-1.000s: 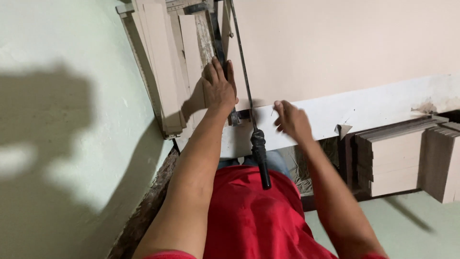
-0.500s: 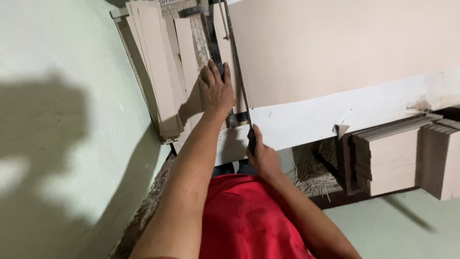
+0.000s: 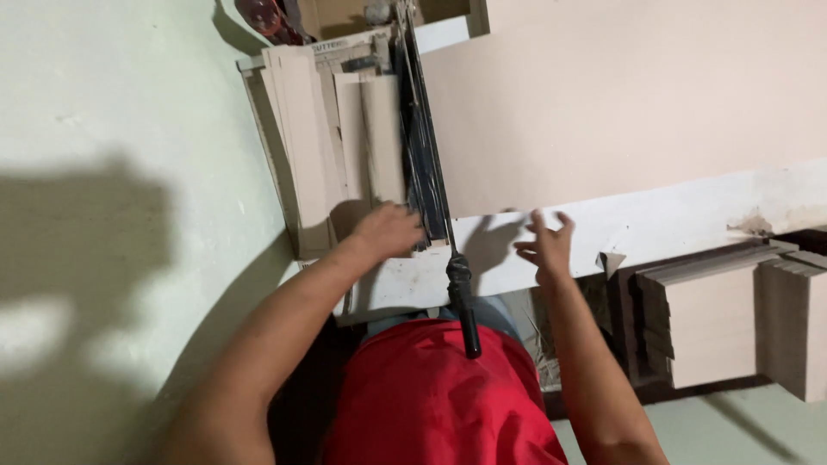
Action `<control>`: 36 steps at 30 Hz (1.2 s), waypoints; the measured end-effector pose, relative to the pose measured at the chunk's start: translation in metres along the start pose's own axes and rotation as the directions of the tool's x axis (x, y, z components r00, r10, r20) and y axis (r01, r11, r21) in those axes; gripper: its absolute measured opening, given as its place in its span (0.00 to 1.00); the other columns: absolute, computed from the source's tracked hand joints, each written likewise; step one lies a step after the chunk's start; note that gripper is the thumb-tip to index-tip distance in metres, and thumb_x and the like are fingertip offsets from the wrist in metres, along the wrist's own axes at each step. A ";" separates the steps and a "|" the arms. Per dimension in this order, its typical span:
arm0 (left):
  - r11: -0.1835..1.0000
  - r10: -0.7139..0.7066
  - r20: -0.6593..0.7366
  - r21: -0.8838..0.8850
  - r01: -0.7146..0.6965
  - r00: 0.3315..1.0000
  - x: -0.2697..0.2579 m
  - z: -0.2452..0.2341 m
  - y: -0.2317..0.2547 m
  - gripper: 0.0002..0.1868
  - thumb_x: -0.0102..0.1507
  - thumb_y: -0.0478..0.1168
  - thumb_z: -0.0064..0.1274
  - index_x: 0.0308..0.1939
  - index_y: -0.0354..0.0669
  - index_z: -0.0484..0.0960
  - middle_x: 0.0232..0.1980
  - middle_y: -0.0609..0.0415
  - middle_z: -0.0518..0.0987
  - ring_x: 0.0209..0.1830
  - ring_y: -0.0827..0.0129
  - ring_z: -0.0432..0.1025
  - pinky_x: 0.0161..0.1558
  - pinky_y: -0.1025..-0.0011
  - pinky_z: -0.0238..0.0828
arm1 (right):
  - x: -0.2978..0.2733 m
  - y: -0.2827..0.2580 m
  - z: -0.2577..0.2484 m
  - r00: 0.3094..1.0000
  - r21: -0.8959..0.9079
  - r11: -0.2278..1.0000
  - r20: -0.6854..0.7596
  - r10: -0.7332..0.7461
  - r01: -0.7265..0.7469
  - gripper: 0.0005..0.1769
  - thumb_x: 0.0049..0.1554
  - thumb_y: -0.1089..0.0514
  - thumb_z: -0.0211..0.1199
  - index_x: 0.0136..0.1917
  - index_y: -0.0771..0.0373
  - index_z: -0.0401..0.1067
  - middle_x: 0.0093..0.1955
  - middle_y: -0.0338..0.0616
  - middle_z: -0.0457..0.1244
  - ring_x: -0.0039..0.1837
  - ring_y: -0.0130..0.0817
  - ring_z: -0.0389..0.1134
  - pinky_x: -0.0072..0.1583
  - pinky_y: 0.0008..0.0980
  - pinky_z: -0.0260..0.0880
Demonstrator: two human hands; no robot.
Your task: The person uses a manual paper cutter to slice large sheets of light-colored paper. They repeatedly position the paper against the guide, pull down the lever to cut, and then remove the cut pieces, stacking them on the machine's surface.
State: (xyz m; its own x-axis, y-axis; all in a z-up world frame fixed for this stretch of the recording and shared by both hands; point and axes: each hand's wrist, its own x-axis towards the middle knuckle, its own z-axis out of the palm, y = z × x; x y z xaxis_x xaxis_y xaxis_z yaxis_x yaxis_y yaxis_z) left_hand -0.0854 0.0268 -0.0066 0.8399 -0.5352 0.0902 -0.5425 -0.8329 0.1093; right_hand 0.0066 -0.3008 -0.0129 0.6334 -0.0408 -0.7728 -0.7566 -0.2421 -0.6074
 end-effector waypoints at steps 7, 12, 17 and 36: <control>0.998 -0.063 0.624 0.043 0.045 0.779 -0.055 0.015 -0.054 0.20 0.63 0.52 0.54 0.58 0.58 0.75 0.63 0.55 0.66 0.54 0.57 0.71 0.50 0.57 0.68 | 0.025 -0.015 -0.028 0.989 0.518 0.844 0.045 0.139 -0.142 0.29 0.65 0.43 0.63 0.63 0.51 0.45 0.41 0.30 0.56 0.37 0.30 0.65 0.38 0.23 0.71; 0.936 -0.304 0.534 0.012 0.352 0.789 -0.036 -0.025 -0.053 0.19 0.69 0.53 0.44 0.61 0.56 0.73 0.64 0.53 0.67 0.56 0.58 0.70 0.54 0.57 0.66 | 0.012 0.008 -0.034 0.991 0.477 0.871 0.104 0.078 -0.119 0.18 0.66 0.50 0.64 0.36 0.53 0.64 0.31 0.30 0.54 0.35 0.35 0.70 0.39 0.27 0.77; 0.632 -0.743 0.261 -0.032 0.775 0.616 0.007 -0.054 -0.039 0.28 0.68 0.46 0.54 0.69 0.40 0.69 0.72 0.34 0.58 0.70 0.38 0.59 0.61 0.46 0.62 | 0.015 0.000 0.010 0.994 0.323 0.941 0.080 0.078 -0.099 0.19 0.65 0.54 0.63 0.54 0.65 0.55 0.46 0.41 0.65 0.48 0.43 0.76 0.51 0.44 0.84; 0.556 -0.653 0.689 0.154 0.817 0.315 0.091 0.025 -0.035 0.58 0.60 0.56 0.64 0.82 0.48 0.39 0.80 0.28 0.29 0.79 0.27 0.29 0.70 0.24 0.40 | -0.202 -0.128 0.092 0.912 -0.890 0.356 0.366 0.187 0.284 0.60 0.52 0.26 0.55 0.86 0.45 0.30 0.46 0.69 0.70 0.54 0.69 0.73 0.57 0.58 0.73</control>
State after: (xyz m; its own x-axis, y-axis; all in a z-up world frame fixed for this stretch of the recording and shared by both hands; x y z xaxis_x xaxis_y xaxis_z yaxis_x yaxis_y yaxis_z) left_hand 0.0105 0.0036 -0.0265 0.6304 0.2785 -0.7246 0.3867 -0.9220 -0.0179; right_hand -0.0396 -0.1726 0.2045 0.3765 0.2721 -0.8855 0.0553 -0.9608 -0.2717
